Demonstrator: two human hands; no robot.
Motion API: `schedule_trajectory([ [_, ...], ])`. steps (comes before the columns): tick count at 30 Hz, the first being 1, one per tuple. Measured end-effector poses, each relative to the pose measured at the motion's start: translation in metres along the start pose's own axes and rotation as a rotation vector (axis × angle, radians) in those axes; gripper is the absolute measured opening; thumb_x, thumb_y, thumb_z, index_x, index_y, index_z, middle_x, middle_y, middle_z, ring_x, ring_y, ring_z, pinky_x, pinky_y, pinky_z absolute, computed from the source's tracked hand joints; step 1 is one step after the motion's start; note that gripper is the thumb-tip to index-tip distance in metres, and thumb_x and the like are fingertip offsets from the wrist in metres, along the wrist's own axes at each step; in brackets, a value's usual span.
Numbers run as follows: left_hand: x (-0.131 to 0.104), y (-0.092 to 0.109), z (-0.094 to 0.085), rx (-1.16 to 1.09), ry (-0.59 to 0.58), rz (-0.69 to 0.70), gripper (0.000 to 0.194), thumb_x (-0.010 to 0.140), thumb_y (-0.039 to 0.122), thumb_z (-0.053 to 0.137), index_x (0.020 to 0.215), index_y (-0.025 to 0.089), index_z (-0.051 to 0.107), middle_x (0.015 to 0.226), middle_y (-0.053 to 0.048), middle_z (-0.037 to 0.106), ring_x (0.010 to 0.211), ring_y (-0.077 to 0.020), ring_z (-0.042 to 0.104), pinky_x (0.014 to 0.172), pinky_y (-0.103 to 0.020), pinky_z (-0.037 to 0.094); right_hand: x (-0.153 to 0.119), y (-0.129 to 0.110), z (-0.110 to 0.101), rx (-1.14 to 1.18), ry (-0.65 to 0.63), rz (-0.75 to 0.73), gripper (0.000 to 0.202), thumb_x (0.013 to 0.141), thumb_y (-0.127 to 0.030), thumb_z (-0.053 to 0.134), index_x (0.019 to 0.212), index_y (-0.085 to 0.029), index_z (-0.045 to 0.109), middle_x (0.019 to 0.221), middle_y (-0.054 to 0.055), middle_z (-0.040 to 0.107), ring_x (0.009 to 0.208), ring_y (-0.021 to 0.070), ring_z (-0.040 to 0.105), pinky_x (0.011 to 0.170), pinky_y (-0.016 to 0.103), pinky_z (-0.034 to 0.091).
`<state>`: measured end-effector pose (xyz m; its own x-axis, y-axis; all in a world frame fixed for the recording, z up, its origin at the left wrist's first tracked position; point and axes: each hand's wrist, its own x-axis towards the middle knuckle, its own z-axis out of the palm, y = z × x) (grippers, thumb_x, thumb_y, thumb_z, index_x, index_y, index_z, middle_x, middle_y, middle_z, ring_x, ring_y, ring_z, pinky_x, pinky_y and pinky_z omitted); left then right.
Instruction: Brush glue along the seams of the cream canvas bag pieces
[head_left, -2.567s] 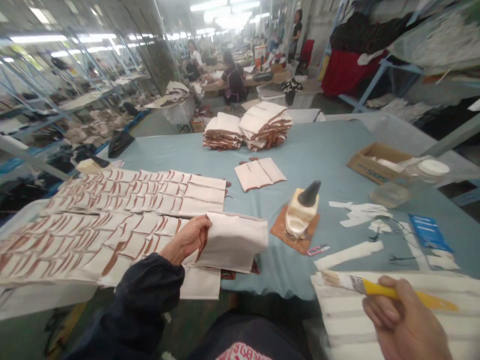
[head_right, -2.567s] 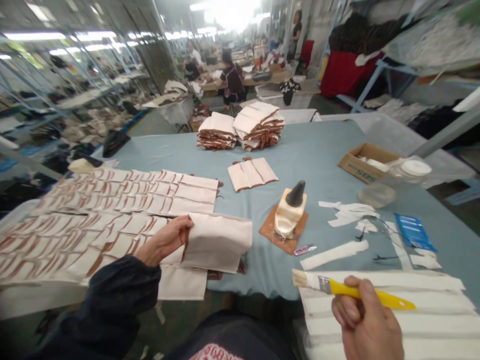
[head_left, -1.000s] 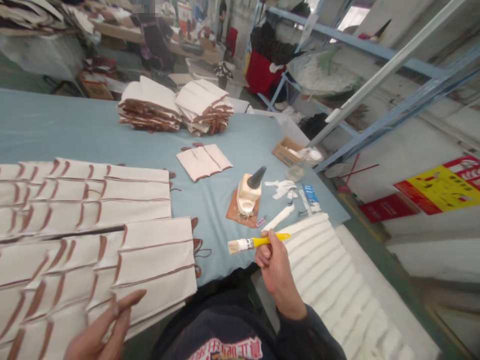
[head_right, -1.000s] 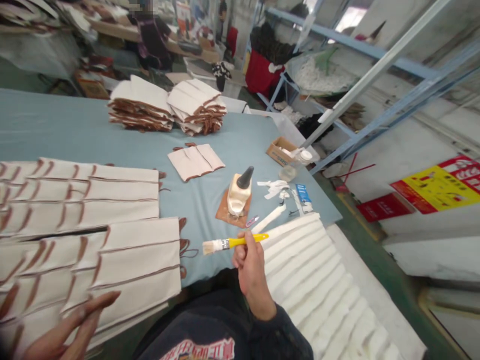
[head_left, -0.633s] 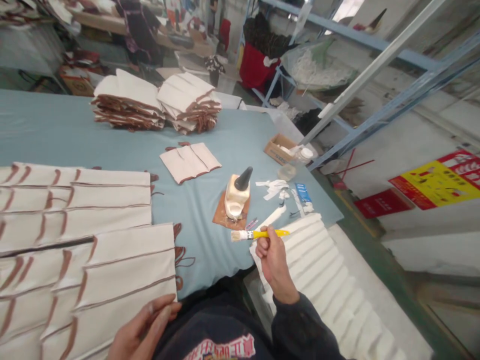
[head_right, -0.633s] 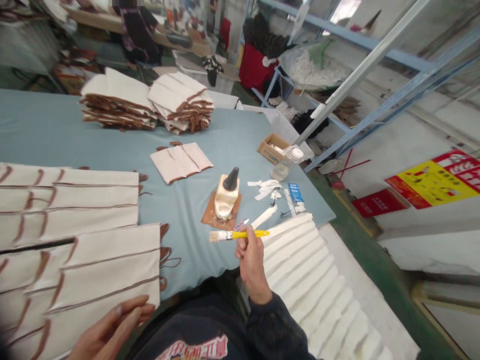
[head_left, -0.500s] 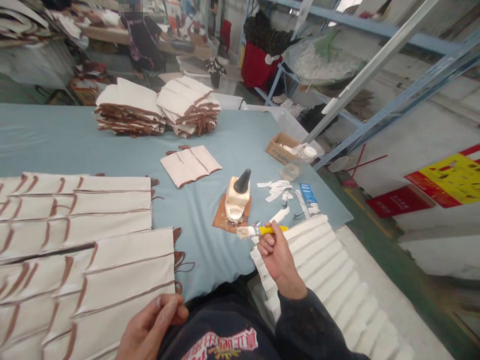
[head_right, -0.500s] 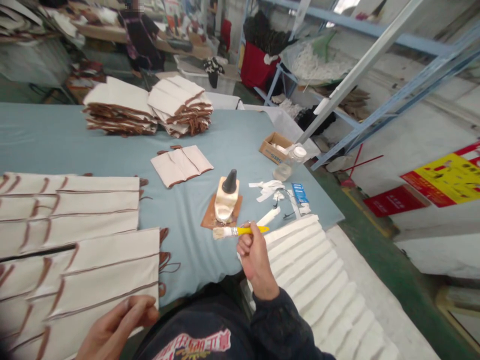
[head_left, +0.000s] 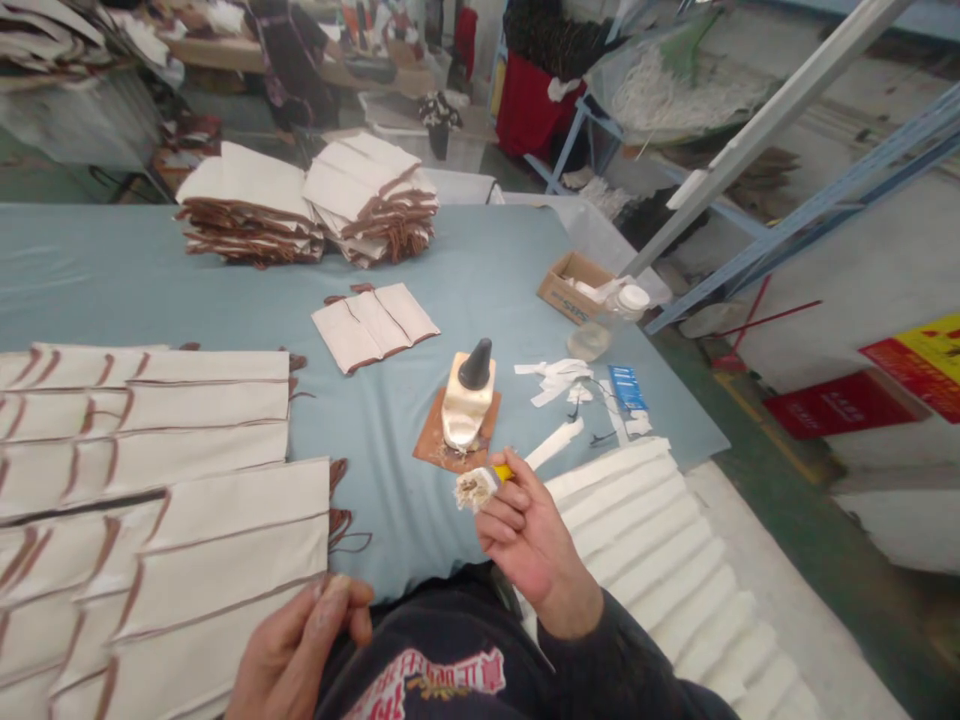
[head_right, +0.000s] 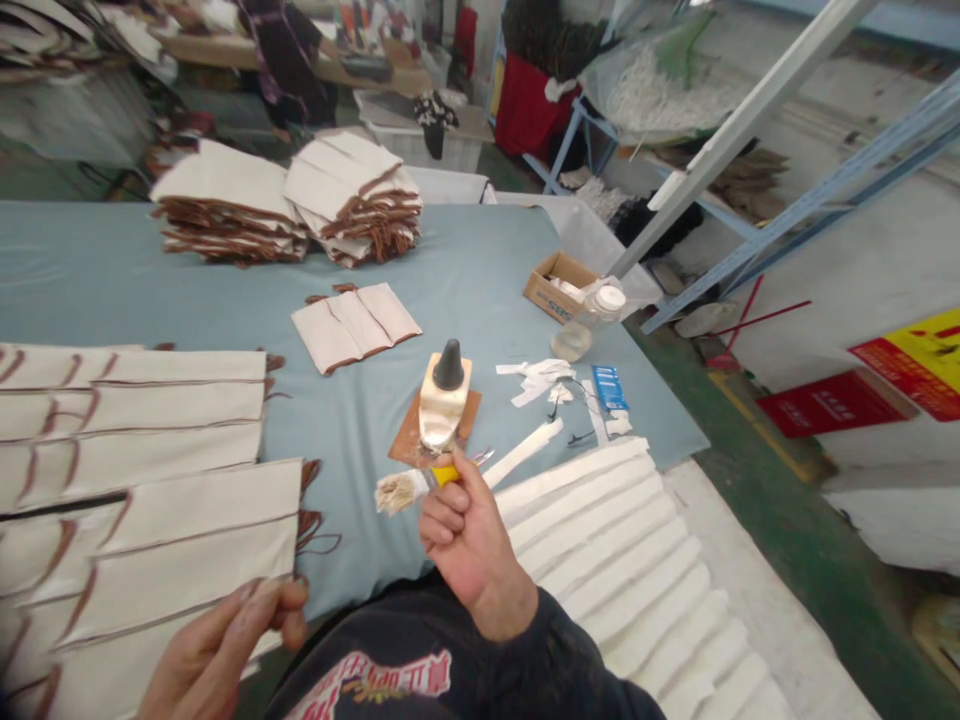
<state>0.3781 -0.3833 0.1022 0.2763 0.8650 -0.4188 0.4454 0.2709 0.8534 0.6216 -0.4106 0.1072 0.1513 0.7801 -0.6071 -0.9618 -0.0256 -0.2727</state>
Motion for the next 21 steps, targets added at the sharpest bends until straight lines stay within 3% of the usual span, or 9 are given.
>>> schedule_trajectory([
  [3,0.007,0.003,0.001,-0.062,0.031,0.049,0.046,0.088,0.067,0.067,0.086,0.024,0.080,0.066,0.000,0.069,0.071,-0.0227,0.066,0.073,-0.030,0.057,-0.006,0.009,0.009,-0.014,0.095,-0.053,0.037,0.076,-0.037,0.092,0.076,-0.021,0.060,0.043,-0.018,0.023,0.038,0.0028,0.014,0.036,0.014,0.018],
  [5,0.012,0.007,0.002,-0.113,-0.006,0.047,0.042,0.087,0.063,0.071,0.097,0.023,0.081,0.069,-0.001,0.072,0.071,-0.0225,0.069,0.074,-0.031,0.059,-0.012,0.015,0.015,-0.072,0.122,-0.173,0.041,0.071,-0.043,0.095,0.078,-0.021,0.060,0.044,-0.018,0.025,0.039,0.0024,0.014,0.037,0.013,0.020],
  [8,0.015,0.015,0.009,-0.159,-0.097,0.039,0.039,0.086,0.056,0.074,0.105,0.023,0.082,0.091,-0.007,0.083,0.089,-0.0264,0.074,0.087,-0.035,0.060,-0.021,0.023,0.024,-0.162,0.070,-0.287,0.045,0.069,-0.052,0.094,0.081,-0.022,0.064,0.046,-0.016,0.030,0.039,0.0024,0.016,0.037,0.013,0.024],
  [11,0.014,0.020,0.022,-0.199,-0.124,0.072,0.038,0.084,0.052,0.078,0.105,0.022,0.083,0.108,-0.011,0.083,0.101,-0.0299,0.074,0.096,-0.040,0.058,-0.026,0.033,0.032,-0.193,-0.012,-0.279,0.043,0.071,-0.054,0.093,0.082,-0.022,0.066,0.046,-0.015,0.036,0.039,0.0025,0.017,0.038,0.013,0.026],
  [14,0.009,0.024,0.035,-0.343,-0.154,0.076,0.045,0.080,0.053,0.083,0.113,0.021,0.082,0.109,-0.012,0.081,0.098,-0.0297,0.072,0.090,-0.038,0.060,-0.028,0.049,0.035,-0.134,-0.050,-0.176,0.044,0.067,-0.052,0.096,0.081,-0.022,0.067,0.047,-0.014,0.040,0.039,0.0022,0.019,0.038,0.013,0.027],
  [17,0.002,0.029,0.043,-0.446,-0.213,0.073,0.053,0.089,0.057,0.074,0.129,0.022,0.076,0.100,-0.010,0.078,0.082,-0.0225,0.069,0.074,-0.030,0.061,-0.030,0.069,0.034,-0.020,-0.053,0.035,0.047,0.061,-0.047,0.100,0.077,-0.021,0.065,0.048,-0.014,0.040,0.040,0.0015,0.019,0.036,0.012,0.025],
  [21,-0.006,0.031,0.045,-0.432,-0.181,0.030,0.061,0.094,0.062,0.065,0.141,0.024,0.067,0.082,-0.003,0.067,0.057,-0.0126,0.053,0.047,-0.020,0.048,-0.032,0.092,0.028,0.093,-0.072,0.247,0.056,0.055,-0.043,0.103,0.063,-0.019,0.054,0.048,-0.015,0.034,0.040,-0.0002,0.017,0.036,0.012,0.022],
])
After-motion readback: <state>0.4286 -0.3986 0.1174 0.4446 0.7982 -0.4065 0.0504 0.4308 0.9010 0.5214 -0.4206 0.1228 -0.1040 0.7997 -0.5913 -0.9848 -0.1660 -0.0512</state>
